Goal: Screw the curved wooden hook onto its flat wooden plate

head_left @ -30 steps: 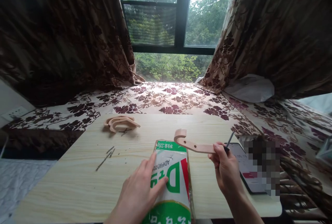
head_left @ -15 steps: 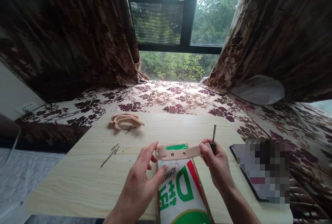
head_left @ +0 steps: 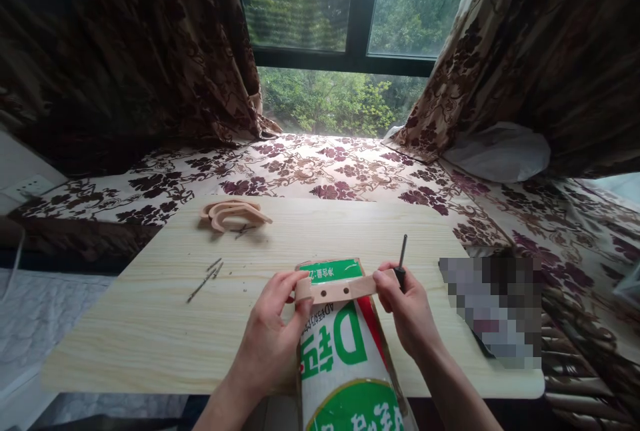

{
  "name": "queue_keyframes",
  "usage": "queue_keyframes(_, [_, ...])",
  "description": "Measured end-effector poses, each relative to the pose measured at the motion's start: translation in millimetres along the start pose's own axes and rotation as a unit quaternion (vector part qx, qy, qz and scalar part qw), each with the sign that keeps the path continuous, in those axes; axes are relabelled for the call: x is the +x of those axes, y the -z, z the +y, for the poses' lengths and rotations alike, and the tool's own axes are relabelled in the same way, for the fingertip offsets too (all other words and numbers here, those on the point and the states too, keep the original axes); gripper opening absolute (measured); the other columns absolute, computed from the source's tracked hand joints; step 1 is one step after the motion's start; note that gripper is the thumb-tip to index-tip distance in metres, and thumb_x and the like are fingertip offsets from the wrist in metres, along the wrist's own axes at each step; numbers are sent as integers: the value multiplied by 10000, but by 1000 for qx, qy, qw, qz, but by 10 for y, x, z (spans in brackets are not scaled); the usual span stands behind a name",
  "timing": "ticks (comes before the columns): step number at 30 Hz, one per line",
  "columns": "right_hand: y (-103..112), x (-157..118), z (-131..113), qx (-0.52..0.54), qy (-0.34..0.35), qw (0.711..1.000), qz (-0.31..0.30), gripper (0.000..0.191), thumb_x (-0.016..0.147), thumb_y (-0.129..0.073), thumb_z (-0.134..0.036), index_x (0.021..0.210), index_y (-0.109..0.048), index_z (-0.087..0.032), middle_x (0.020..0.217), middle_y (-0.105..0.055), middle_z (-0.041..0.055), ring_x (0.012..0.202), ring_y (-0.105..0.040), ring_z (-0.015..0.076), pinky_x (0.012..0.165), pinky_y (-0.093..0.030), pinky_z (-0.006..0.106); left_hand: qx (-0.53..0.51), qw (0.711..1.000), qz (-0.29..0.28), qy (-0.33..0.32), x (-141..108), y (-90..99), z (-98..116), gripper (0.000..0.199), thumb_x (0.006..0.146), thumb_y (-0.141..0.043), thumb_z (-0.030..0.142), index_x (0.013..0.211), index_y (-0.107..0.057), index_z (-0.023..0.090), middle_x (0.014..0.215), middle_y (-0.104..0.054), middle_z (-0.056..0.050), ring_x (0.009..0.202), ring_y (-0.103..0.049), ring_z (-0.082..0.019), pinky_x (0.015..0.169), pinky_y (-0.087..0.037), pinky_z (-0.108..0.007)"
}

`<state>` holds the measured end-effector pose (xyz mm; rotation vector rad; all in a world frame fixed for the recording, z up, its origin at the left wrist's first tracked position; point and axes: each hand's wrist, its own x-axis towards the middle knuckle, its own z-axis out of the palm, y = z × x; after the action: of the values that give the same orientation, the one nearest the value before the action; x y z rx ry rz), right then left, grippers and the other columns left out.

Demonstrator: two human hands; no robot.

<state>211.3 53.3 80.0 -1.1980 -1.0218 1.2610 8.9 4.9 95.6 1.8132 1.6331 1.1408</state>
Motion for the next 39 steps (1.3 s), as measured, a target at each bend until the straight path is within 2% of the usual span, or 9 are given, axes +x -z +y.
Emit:
queue_keyframes(8, [-21, -182, -3, 3, -31, 999, 10, 301, 715, -673, -447, 816, -538, -198, 512, -384, -86, 475, -322, 89, 444, -298, 199, 20, 1000, 11, 8, -116, -79, -61, 340, 877, -475, 309, 1215, -456, 281, 1242, -499, -27, 1188, -450, -177, 1008, -387, -333])
queue_keyframes(14, [-43, -363, -78, -12, -45, 998, 47, 316, 692, -667, -472, 797, -554, -196, 500, -377, -85, 462, -314, 88, 434, -292, 198, 27, 1000, -11, -2, -239, -11, -66, 371, 879, -482, 306, 1247, -434, 319, 1286, -485, -8, 1189, -460, -155, 1002, -397, -289])
queue_keyframes(19, [-7, -264, -87, -20, -33, 999, 9, 285, 703, -671, -440, 809, -549, -205, 501, -379, -87, 463, -319, 92, 434, -287, 203, 22, 999, 26, -20, -111, 58, -14, 300, 852, -527, 323, 1150, -544, 302, 1152, -577, -14, 1089, -531, -176, 929, -457, -302])
queue_keyframes(23, [3, -158, -69, -20, -15, 1000, 10, 257, 718, -673, -408, 828, -548, -212, 504, -385, -88, 470, -326, 94, 447, -298, 205, 20, 999, 40, -15, 28, 54, 13, 276, 847, -530, 336, 1114, -571, 276, 1106, -602, -22, 1062, -542, -191, 920, -457, -339])
queue_keyframes(28, [36, -88, -29, -28, -14, 999, 16, 261, 719, -675, -404, 845, -547, -215, 496, -392, -88, 473, -330, 99, 454, -295, 214, 11, 1000, 28, -4, 73, 16, 3, 280, 858, -512, 348, 1117, -566, 256, 1108, -597, -32, 1074, -531, -197, 931, -440, -360])
queue_keyframes(35, [93, -73, 3, -52, -26, 998, 17, 288, 727, -681, -415, 883, -526, -230, 519, -359, -98, 480, -284, 82, 447, -232, 204, 1, 1000, -1, 0, 47, 43, -47, 266, 856, -528, 314, 1118, -557, 273, 1114, -597, -4, 1070, -539, -167, 925, -432, -308])
queue_keyframes(39, [61, -27, -9, -43, -34, 998, 7, 281, 715, -688, -420, 838, -528, -224, 530, -388, -87, 462, -270, 76, 423, -194, 206, 7, 1000, 21, -1, 86, 37, -45, 247, 851, -534, 337, 1085, -574, 267, 1087, -607, -10, 1041, -556, -178, 904, -446, -308])
